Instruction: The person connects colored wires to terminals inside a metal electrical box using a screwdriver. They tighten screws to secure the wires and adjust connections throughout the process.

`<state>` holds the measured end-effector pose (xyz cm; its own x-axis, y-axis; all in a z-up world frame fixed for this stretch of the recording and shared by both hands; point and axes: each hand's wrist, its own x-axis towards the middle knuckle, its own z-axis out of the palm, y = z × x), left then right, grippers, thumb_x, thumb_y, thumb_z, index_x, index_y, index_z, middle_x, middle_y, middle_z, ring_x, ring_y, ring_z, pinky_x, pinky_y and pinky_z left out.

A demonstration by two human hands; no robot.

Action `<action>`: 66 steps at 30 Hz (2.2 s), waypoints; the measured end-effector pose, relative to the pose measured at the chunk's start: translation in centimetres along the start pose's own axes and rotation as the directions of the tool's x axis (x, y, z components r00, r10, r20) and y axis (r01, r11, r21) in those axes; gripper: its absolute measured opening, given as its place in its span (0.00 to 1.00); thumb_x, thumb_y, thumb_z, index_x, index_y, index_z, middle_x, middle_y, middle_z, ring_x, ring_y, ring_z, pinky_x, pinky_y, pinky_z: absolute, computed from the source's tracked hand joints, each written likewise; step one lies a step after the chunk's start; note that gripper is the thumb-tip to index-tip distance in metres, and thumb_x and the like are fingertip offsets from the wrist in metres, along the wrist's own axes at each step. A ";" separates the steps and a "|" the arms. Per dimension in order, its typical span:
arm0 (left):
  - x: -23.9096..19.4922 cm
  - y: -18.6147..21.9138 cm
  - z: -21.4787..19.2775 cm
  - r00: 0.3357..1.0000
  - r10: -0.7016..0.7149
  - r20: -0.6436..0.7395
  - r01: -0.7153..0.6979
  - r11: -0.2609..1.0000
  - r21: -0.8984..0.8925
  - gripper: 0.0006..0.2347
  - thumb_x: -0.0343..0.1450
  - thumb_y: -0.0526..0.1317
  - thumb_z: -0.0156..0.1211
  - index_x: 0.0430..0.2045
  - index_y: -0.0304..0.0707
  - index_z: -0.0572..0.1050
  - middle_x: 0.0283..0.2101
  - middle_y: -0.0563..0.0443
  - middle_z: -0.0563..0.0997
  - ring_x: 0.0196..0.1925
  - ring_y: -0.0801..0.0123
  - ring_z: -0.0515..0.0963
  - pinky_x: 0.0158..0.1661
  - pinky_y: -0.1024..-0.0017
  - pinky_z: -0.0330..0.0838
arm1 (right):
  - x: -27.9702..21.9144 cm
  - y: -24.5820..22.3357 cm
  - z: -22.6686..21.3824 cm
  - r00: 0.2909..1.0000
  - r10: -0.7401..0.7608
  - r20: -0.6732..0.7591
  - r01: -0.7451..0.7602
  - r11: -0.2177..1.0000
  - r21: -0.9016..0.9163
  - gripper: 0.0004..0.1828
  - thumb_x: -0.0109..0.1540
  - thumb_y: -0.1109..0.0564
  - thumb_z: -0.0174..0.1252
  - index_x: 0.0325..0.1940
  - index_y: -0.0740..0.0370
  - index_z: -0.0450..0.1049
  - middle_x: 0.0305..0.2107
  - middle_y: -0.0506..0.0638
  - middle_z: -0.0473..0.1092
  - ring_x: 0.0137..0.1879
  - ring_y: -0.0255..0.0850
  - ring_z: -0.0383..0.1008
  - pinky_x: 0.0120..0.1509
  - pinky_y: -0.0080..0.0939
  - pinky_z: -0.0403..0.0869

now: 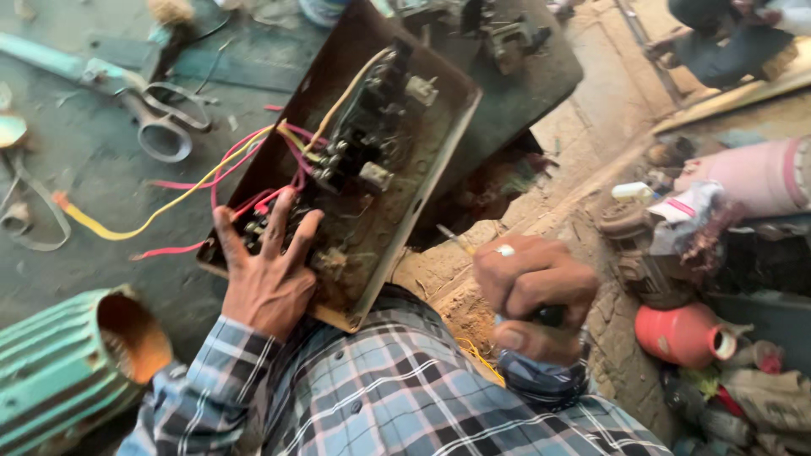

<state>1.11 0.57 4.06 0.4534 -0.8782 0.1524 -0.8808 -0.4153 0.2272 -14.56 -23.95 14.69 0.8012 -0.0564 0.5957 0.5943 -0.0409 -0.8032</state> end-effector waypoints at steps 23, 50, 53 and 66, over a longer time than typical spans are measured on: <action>-7.8 1.1 1.0 0.522 -0.757 -0.392 0.528 0.648 -0.548 0.22 0.72 0.33 0.62 0.62 0.34 0.67 0.61 0.39 0.68 0.60 0.50 0.72 0.58 0.60 0.70 | 1.5 2.1 -1.6 0.974 0.098 0.206 -0.098 0.995 -0.009 0.12 0.56 0.58 0.58 0.21 0.61 0.64 0.14 0.49 0.63 0.18 0.35 0.58 0.24 0.42 0.61; -3.7 -4.0 2.8 0.703 -0.592 -0.394 0.420 0.792 -0.443 0.05 0.69 0.33 0.65 0.36 0.36 0.79 0.58 0.49 0.72 0.61 0.55 0.72 0.54 0.58 0.70 | 2.8 3.0 0.9 0.975 0.126 0.185 -0.125 0.992 -0.020 0.10 0.53 0.60 0.57 0.20 0.61 0.64 0.13 0.50 0.62 0.16 0.35 0.57 0.23 0.44 0.60; -3.5 -4.1 2.6 0.722 -0.542 -0.430 0.436 0.839 -0.325 0.04 0.70 0.34 0.62 0.35 0.36 0.79 0.58 0.52 0.73 0.62 0.60 0.71 0.51 0.61 0.70 | 3.0 3.1 0.8 0.964 0.148 0.219 -0.143 0.989 -0.035 0.10 0.54 0.59 0.56 0.20 0.60 0.64 0.13 0.50 0.63 0.16 0.35 0.57 0.24 0.44 0.60; -3.6 -4.6 2.6 0.735 -0.512 -0.443 0.353 0.848 -0.394 0.02 0.66 0.31 0.66 0.30 0.35 0.80 0.55 0.54 0.75 0.62 0.59 0.70 0.52 0.60 0.70 | 2.8 3.7 0.8 0.979 0.111 0.171 -0.116 0.993 0.022 0.09 0.50 0.60 0.56 0.18 0.61 0.63 0.12 0.51 0.63 0.15 0.35 0.57 0.24 0.44 0.60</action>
<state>3.16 5.01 -0.01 0.8452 -0.3278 0.4222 -0.5334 -0.5690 0.6259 -10.10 -23.47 13.37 0.8624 0.1109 0.4940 0.4982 -0.0126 -0.8669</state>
